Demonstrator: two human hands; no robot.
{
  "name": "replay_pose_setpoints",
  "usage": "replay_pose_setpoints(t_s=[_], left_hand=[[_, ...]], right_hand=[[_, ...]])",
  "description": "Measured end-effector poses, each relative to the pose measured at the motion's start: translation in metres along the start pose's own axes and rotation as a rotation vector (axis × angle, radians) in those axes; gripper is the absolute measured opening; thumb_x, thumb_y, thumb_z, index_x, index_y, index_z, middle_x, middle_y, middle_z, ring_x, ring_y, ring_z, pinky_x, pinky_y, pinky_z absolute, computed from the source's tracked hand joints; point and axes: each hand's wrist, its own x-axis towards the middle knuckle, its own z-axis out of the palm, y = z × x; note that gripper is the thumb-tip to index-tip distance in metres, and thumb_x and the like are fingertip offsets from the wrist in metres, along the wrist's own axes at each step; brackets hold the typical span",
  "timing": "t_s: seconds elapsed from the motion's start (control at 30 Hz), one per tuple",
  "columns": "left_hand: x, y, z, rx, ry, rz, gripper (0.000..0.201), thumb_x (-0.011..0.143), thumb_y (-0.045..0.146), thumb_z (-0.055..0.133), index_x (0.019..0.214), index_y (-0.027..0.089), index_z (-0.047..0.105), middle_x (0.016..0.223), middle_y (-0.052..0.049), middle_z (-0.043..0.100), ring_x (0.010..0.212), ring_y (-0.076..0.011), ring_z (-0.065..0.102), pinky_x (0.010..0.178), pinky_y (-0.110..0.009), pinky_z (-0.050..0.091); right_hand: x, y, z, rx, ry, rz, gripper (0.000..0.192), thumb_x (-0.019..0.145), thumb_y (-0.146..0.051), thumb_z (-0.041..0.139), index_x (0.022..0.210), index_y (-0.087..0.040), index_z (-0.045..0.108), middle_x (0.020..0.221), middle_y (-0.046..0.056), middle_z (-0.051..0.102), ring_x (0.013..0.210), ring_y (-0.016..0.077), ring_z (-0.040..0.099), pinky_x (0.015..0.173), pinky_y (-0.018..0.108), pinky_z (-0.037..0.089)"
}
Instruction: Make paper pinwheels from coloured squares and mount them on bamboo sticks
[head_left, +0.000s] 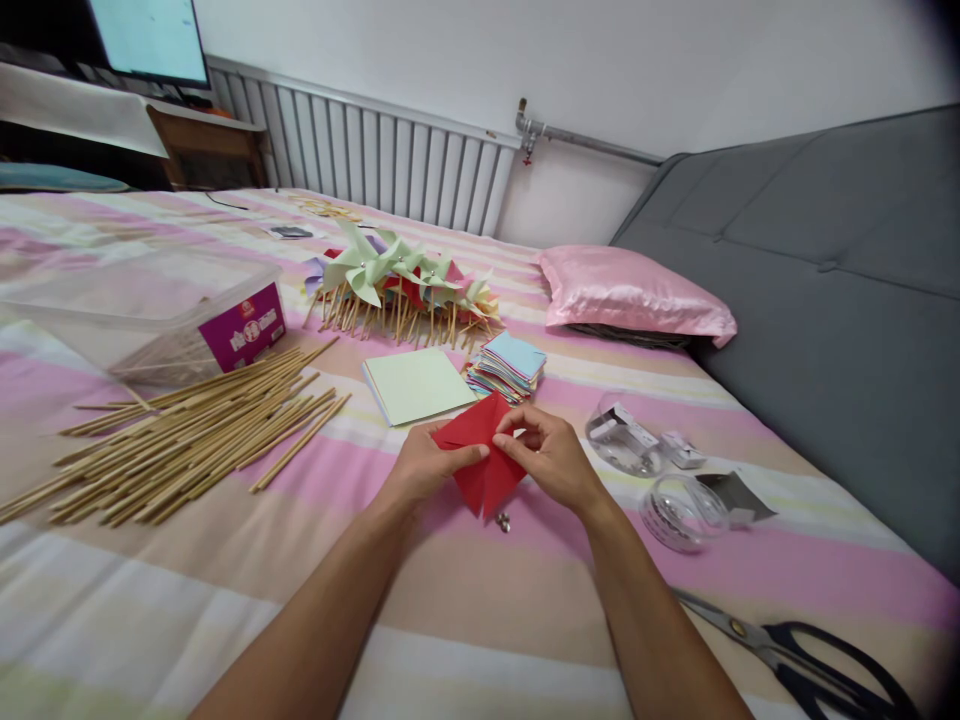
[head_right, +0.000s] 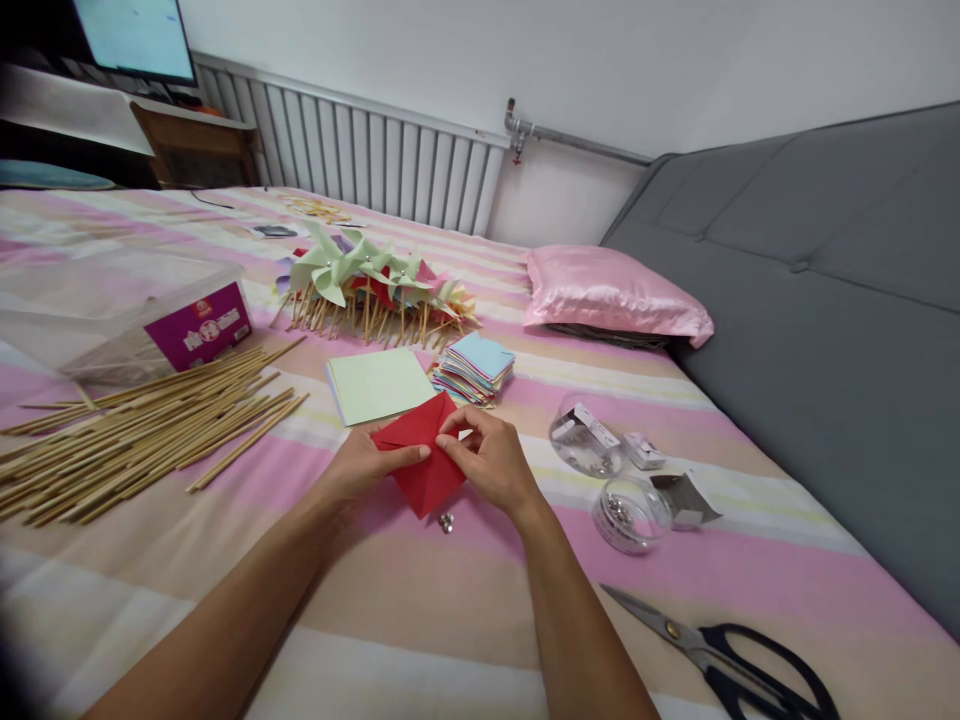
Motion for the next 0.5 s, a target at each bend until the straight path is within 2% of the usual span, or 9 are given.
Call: replay_pose_setpoints(t_s=[0.13, 0.3, 0.5], left_hand=[[0.0011, -0.0009, -0.0008, 0.011, 0.027, -0.018, 0.031, 0.051, 0.025, 0.082, 0.076, 0.011, 0.071, 0.075, -0.009, 0.071, 0.066, -0.0201, 0.062, 0.065, -0.033, 0.047], [0.0013, -0.0021, -0.0005, -0.002, 0.014, -0.001, 0.036, 0.051, 0.027, 0.082, 0.082, 0.012, 0.072, 0.078, -0.009, 0.072, 0.07, -0.0216, 0.063, 0.067, -0.035, 0.047], [0.001, 0.0002, 0.0013, -0.008, 0.036, -0.025, 0.035, 0.049, 0.026, 0.083, 0.079, 0.012, 0.072, 0.076, -0.008, 0.072, 0.067, -0.02, 0.062, 0.066, -0.032, 0.046]], right_hand=[[0.0001, -0.0003, -0.0003, -0.016, 0.0, -0.002, 0.009, 0.081, -0.029, 0.058, 0.08, -0.02, 0.059, 0.081, 0.001, 0.06, 0.059, 0.0106, 0.053, 0.052, 0.021, 0.042], [0.0002, -0.0021, -0.0006, -0.035, 0.0, -0.014, 0.008, 0.08, -0.027, 0.057, 0.079, -0.02, 0.059, 0.081, 0.001, 0.06, 0.06, 0.0107, 0.053, 0.052, 0.021, 0.042], [0.0, -0.0017, -0.0004, -0.045, -0.001, -0.02, 0.009, 0.08, -0.029, 0.057, 0.08, -0.02, 0.059, 0.081, 0.001, 0.06, 0.06, 0.0113, 0.054, 0.052, 0.021, 0.042]])
